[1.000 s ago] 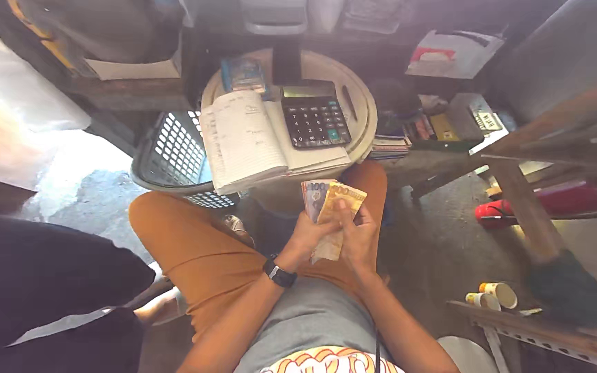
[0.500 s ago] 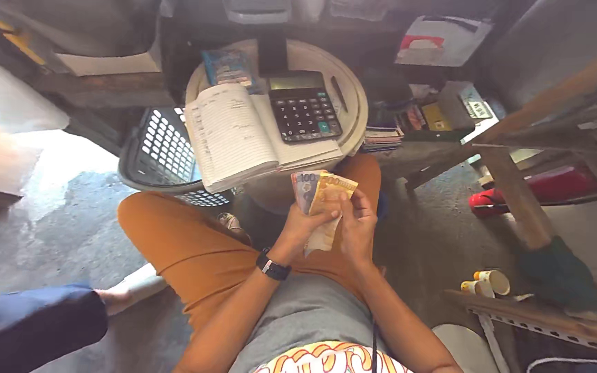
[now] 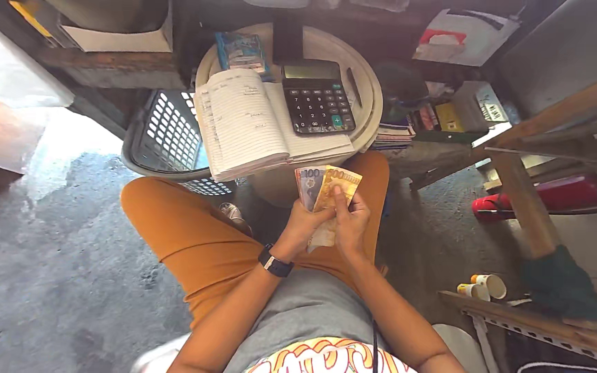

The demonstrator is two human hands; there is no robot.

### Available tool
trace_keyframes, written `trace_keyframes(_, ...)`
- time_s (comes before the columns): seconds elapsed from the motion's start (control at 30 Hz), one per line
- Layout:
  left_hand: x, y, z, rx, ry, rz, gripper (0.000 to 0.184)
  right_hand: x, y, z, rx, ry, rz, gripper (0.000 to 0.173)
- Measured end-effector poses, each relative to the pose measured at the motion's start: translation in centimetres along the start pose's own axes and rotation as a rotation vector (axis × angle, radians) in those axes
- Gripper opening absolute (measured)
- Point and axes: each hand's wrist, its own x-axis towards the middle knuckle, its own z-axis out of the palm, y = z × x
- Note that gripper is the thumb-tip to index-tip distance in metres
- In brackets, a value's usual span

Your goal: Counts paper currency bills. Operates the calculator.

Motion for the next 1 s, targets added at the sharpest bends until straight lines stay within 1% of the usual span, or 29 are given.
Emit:
trace_keyframes(0.2, 0.3, -0.6, -0.6, 0.04, 0.014, 0.024, 0.039, 0.2, 1.1, 0.1, -0.024, -0.002, -0.018, 0.015)
trace_keyframes(0.23, 0.3, -0.6, -0.8, 0.057, 0.009, 0.032, 0.038, 0.4, 1.2, -0.2, -0.022, -0.005, -0.013, 0.015)
trace_keyframes(0.3, 0.3, -0.6, -1.4, 0.086, -0.004, 0.038, 0.028, 1.1, 1.1, -1.2, -0.023, 0.007, 0.01, 0.017)
trace_keyframes(0.33, 0.5, -0.5, -1.7, 0.081, -0.004, 0.023, 0.028, 1.6, 0.8, -1.8, -0.022, 0.023, 0.02, 0.017)
trace_keyframes(0.37, 0.6, -0.6, -2.1, 0.065, -0.002, -0.001, 0.032, 2.0, 0.4, -2.3, -0.015, 0.03, 0.029, 0.016)
trace_keyframes(0.4, 0.9, -0.6, -2.5, 0.032, 0.003, -0.025, 0.032, 2.4, 0.0, -2.9, 0.005, 0.016, 0.046, 0.016)
trace_keyframes(0.43, 1.1, -0.8, -2.7, -0.002, -0.001, -0.041, 0.028, 2.5, -0.3, -3.3, 0.023, -0.015, 0.07, 0.015)
trace_keyframes(0.47, 1.2, -0.9, -2.9, -0.016, -0.009, -0.04, 0.023, 2.4, -0.6, -3.4, 0.032, -0.048, 0.095, 0.014)
trace_keyframes(0.53, 1.1, -0.9, -2.8, 0.002, 0.006, -0.019, 0.02, 1.7, -1.1, -3.1, 0.039, -0.106, 0.113, 0.012)
trace_keyframes(0.67, 0.6, -0.9, -2.4, -0.013, 0.04, 0.045, 0.022, 0.5, -0.4, -2.0, 0.026, -0.12, 0.0, 0.006)
trace_keyframes(0.8, 0.2, -0.9, -2.2, -0.053, 0.054, 0.095, 0.028, 0.5, 0.5, -1.5, 0.017, -0.092, -0.119, 0.01)
trace_keyframes(0.9, 0.3, -1.1, -2.1, -0.073, 0.051, 0.112, 0.034, 0.9, 1.0, -1.3, 0.003, -0.068, -0.154, 0.012)
trace_keyframes(1.0, 0.4, -1.0, -1.9, -0.083, 0.057, 0.096, 0.032, 1.0, 1.1, -1.1, 0.034, -0.048, -0.13, 0.019)
